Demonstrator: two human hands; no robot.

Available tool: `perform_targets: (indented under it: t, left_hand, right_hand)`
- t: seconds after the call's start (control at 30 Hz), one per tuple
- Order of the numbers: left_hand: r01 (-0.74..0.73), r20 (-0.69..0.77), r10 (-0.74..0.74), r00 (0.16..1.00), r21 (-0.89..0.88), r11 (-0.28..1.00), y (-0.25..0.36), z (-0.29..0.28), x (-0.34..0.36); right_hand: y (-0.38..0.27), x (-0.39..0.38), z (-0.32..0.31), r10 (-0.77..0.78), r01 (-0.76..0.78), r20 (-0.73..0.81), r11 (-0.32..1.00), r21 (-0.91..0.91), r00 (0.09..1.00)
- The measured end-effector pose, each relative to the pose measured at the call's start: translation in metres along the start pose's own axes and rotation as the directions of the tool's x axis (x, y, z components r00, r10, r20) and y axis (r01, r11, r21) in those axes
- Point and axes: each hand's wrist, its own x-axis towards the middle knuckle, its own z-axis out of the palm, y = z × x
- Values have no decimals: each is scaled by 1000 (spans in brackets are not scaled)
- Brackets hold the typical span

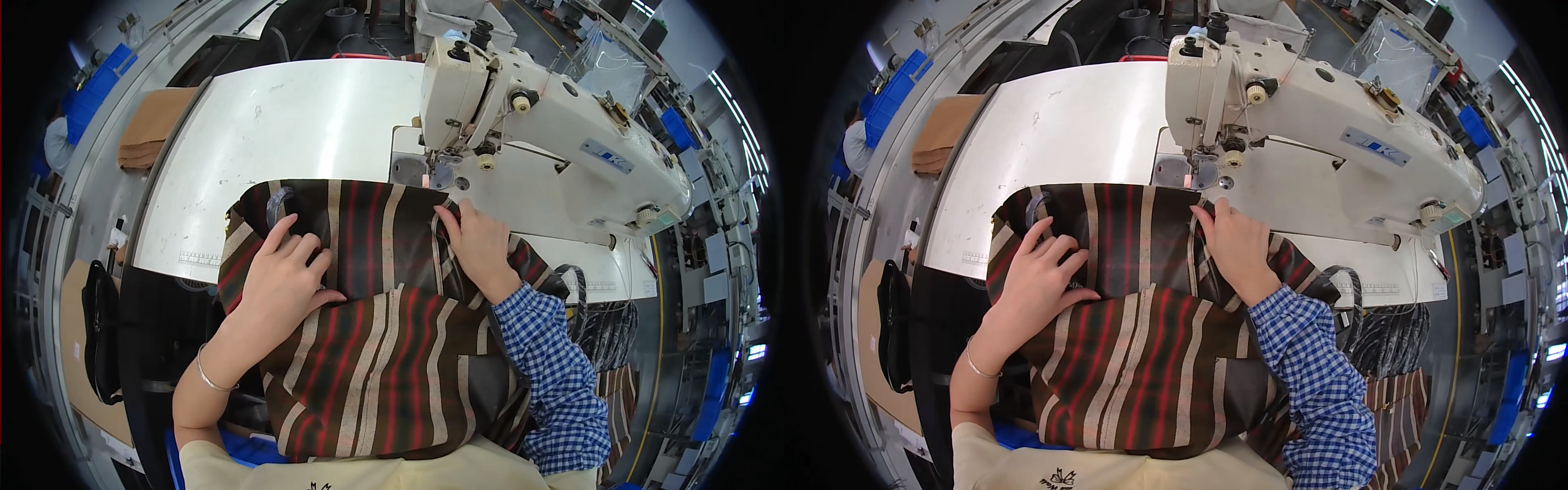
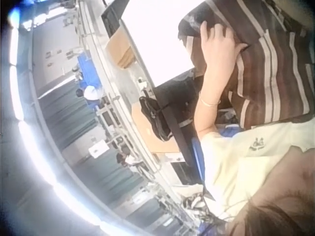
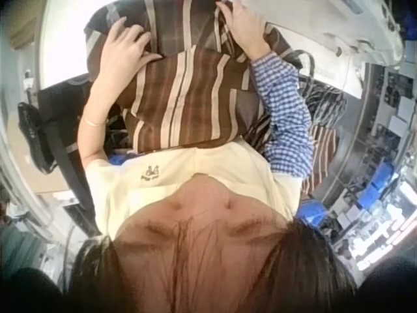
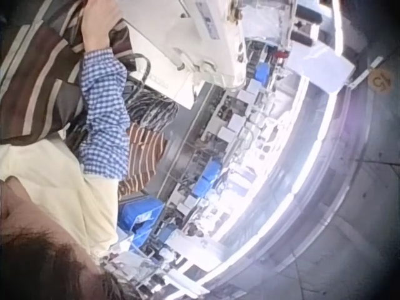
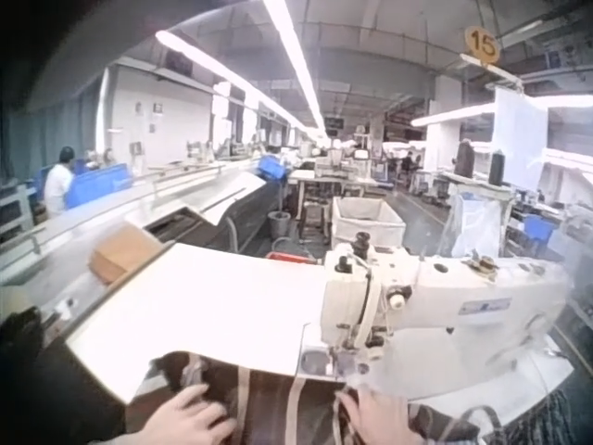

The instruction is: Sewing a striped fabric tote bag using an industrial sewing machine.

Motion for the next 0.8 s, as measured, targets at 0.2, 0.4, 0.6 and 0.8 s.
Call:
perform_targets:
  t: [0.2, 0.4, 0.6, 0.8]
  left_hand:
    - [-314, 250, 301, 921, 14, 949, 4, -27, -6]
    - [66, -170, -108, 979, -234, 970, -10, -47, -7]
    - [190, -258, -656, 709, -827, 530, -161, -59, -2]
    - [633, -135, -774, 619, -497, 594, -223, -11, -2]
  right_hand:
    - [0, -7, -9, 75, -77, 54, 996, 34, 996]
    - [0, -3, -6, 86, -88, 33, 993, 75, 996]
    - [7, -1, -8, 60, -69, 61, 986, 149, 996]
    - [4, 5, -10, 44, -55, 54, 973, 223, 998]
